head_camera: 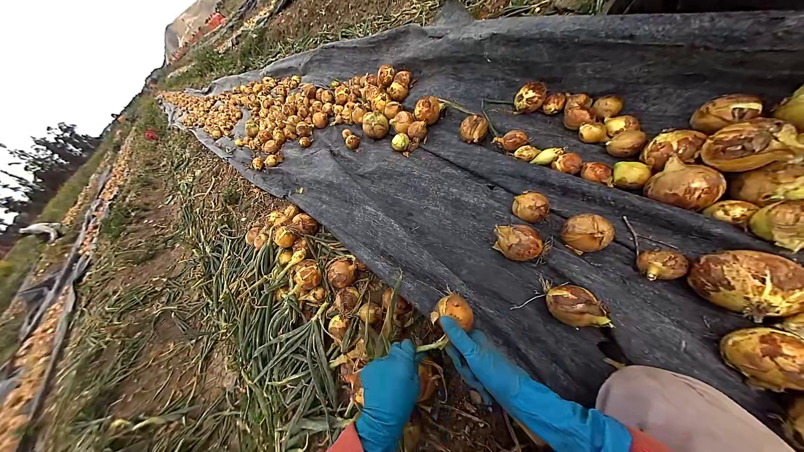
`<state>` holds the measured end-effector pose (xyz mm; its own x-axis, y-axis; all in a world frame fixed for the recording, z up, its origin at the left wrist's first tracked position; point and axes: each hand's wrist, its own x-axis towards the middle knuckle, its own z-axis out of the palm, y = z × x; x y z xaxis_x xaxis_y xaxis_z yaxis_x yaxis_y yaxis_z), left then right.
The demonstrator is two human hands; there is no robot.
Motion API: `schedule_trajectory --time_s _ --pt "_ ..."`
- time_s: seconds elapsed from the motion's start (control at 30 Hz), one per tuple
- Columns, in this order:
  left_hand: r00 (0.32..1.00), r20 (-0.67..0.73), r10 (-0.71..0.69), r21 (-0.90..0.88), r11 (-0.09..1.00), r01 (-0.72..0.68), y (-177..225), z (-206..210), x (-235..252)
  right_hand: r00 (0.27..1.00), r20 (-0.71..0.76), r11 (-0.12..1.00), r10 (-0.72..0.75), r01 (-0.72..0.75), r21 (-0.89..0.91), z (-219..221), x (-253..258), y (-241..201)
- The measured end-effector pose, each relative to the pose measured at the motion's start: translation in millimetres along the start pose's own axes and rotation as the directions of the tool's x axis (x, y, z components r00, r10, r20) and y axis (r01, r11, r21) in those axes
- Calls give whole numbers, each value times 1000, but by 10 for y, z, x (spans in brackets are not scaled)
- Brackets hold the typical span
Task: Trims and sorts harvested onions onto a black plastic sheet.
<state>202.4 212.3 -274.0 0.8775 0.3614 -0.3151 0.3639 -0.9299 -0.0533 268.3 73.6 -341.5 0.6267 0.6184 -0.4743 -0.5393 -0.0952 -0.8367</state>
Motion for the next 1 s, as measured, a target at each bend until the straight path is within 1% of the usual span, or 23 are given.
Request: schedule_trajectory --time_s 0.03,0.07,0.1,0.13,0.17,0.2,0.23,0.27,0.3,0.33,0.37,0.4,0.43,0.5,0.53,0.57,0.6,0.67,0.73,0.83,0.9,0.93,1.0 --pt "989 84 -122 103 988 113 -165 -131 175 995 -39 994 -92 89 -61 -57 11 26" --pt "925 219 -309 219 940 262 -399 -279 380 980 -96 984 -175 170 -51 -114 34 36" --pt "840 301 -451 332 876 351 -714 -352 542 964 -147 974 -222 226 15 -202 54 14" --pt "770 341 -539 423 820 386 -1009 -384 633 958 -193 968 -213 234 93 -317 85 -26" --pt "736 344 -583 483 782 394 -1207 -420 711 958 -224 958 -182 224 180 -406 117 -101" --pt "742 315 -591 507 766 395 -1265 -456 808 968 -225 946 -114 175 273 -434 112 -213" --pt "781 274 -562 494 779 387 -1210 -448 920 983 -186 929 1 68 365 -406 85 -324" --pt "846 243 -476 466 822 328 -1110 -366 1062 986 -105 900 128 -71 430 -362 91 -316" --pt "907 252 -338 447 872 201 -1013 -212 1236 971 2 884 239 -218 413 -306 101 -194" --pt "932 312 -186 422 906 39 -940 -15 1412 936 102 883 337 -352 311 -228 81 -50" --pt "916 396 -61 390 914 -108 -912 198 1563 885 184 873 427 -457 171 -141 31 62" --pt "893 449 23 361 910 -204 -935 394 1655 848 217 862 484 -504 50 -56 -17 135" --pt "879 473 60 342 907 -246 -963 505 1714 839 220 862 497 -506 -18 -12 -32 183" --pt "882 464 76 273 935 -224 -1013 509 1746 886 130 895 446 -445 -40 -49 -4 169" --pt "896 437 80 172 970 -171 -1049 449 1701 919 71 922 387 -384 -57 -80 26 148" --pt "922 375 94 5 995 -103 -1082 359 1612 947 24 943 320 -316 -106 -99 79 132" --pt "950 293 111 -219 975 -46 -1083 259 1465 966 -4 950 259 -255 -179 -102 130 106" --pt "979 149 141 -620 784 -18 -896 87 1011 983 0 936 185 -176 -305 -59 176 15" --pt "963 131 236 -777 628 -48 -577 -109 568 989 81 937 121 -87 -337 -9 148 -106" --pt "872 281 400 -766 641 -47 -334 -334 235 975 221 968 -10 65 -243 8 10 -106" --pt "849 330 412 -723 688 -52 -310 -417 177 954 278 966 -112 170 -194 -29 -60 -47" --pt "883 319 345 -649 758 -61 -321 -446 183 945 279 957 -171 226 -179 -34 -87 -22" --pt "981 187 51 -361 932 20 -388 -446 319 940 208 939 -270 305 -160 -18 -126 -14"
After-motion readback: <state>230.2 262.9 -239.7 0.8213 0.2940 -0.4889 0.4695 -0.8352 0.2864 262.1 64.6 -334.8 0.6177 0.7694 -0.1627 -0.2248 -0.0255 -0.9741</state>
